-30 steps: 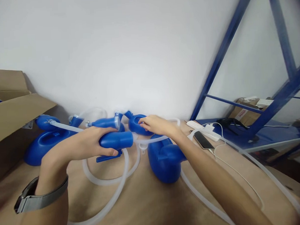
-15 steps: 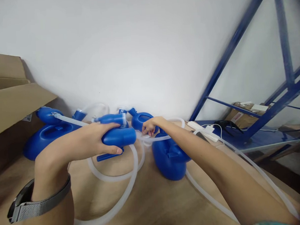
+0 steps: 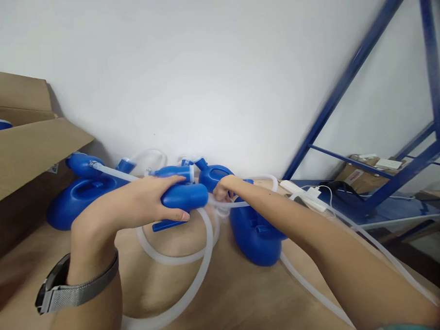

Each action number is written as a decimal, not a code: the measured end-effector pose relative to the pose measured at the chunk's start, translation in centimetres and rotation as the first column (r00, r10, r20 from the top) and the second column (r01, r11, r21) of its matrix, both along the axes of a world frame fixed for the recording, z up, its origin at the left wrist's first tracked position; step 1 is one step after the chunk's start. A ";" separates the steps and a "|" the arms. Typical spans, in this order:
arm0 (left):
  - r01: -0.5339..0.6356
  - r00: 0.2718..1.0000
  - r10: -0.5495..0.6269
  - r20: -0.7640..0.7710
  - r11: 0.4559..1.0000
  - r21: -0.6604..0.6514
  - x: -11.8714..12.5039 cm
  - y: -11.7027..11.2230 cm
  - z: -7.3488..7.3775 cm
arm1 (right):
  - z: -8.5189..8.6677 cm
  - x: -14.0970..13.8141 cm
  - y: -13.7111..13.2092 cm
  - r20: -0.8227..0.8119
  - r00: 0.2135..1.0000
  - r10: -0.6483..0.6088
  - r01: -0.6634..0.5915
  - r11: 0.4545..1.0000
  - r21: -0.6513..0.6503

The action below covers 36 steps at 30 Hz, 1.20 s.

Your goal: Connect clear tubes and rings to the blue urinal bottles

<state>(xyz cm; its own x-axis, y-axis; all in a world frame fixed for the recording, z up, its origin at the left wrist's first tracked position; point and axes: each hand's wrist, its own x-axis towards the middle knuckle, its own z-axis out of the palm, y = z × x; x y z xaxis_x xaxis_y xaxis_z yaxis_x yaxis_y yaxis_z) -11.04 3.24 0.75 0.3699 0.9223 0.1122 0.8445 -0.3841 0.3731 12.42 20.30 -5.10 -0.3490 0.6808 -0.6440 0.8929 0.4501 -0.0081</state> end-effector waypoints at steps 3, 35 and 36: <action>0.019 0.999 -0.019 0.038 1.000 0.015 0.1 0.2 -0.3 | 0.9 0.8 -0.1 0.119 0.991 -0.065 0.070 0.997 -0.045; 0.163 0.895 -0.210 0.395 0.975 0.149 12.3 0.6 -1.1 | 5.5 14.8 -15.8 -0.945 0.244 0.218 0.440 0.843 0.308; 0.165 0.900 -0.210 0.383 0.975 0.146 12.4 0.8 -1.3 | 5.6 14.7 -15.9 -0.938 0.253 0.235 0.433 0.840 0.327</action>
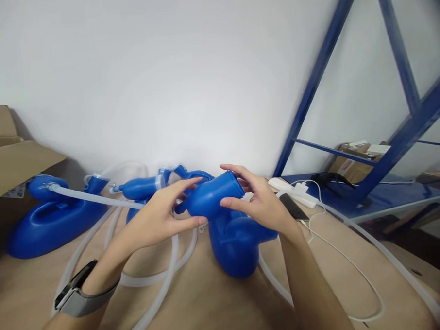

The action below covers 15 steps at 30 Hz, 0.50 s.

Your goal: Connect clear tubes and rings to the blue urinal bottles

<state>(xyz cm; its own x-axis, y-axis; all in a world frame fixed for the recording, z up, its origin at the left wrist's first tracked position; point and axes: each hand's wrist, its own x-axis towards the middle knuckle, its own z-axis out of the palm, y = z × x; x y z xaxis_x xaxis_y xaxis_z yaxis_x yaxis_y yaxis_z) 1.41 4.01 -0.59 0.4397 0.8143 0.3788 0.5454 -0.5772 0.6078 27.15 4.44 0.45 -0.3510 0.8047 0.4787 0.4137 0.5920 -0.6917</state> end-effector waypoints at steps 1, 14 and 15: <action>0.005 1.000 -0.005 -0.016 1.000 0.000 0.2 0.1 -0.3 | 0.0 -0.1 0.0 0.014 1.000 0.011 -0.011 1.000 0.020; -0.168 0.986 0.166 0.034 0.983 0.070 1.2 1.9 -2.6 | 0.1 4.4 0.7 0.299 0.951 -0.082 0.120 0.987 -0.111; -0.176 0.984 0.174 0.034 0.982 0.068 1.1 2.2 -2.7 | 0.0 5.1 1.0 0.359 0.930 -0.074 0.143 0.975 -0.169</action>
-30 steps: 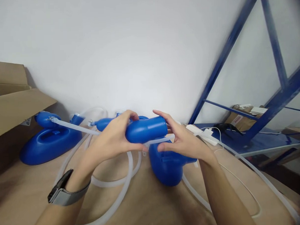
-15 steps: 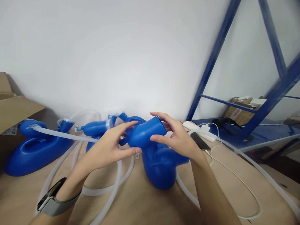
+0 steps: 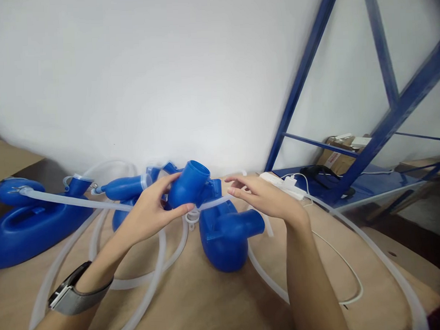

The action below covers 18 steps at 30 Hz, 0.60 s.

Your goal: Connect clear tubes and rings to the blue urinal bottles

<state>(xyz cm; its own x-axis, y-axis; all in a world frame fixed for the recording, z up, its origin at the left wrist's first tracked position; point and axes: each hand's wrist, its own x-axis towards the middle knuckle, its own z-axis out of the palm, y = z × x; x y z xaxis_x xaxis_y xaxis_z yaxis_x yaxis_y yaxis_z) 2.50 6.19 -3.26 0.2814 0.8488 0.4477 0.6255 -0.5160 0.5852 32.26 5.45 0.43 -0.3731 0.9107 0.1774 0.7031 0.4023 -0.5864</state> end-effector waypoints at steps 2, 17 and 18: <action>-0.025 1.000 0.025 0.005 1.000 -0.010 -0.3 0.5 -0.1 | -0.4 1.0 0.7 0.062 0.998 0.019 -0.008 0.986 -0.169; -0.276 0.961 0.277 -0.005 0.958 0.075 2.3 12.1 1.4 | -2.8 1.9 3.7 -0.008 0.986 0.166 -0.147 0.848 -0.510; -0.327 0.942 0.332 -0.039 0.940 0.097 3.1 13.8 1.2 | -2.8 1.8 3.7 -0.014 0.988 0.152 -0.137 0.843 -0.519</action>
<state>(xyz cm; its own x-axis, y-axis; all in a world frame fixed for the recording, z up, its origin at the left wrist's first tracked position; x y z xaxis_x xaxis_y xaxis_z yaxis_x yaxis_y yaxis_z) 5.63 20.00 -2.05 0.0181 0.8558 0.5169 0.7986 -0.3235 0.5075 34.10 9.13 -2.37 -0.5057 0.8027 -0.3162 0.6791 0.1444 -0.7197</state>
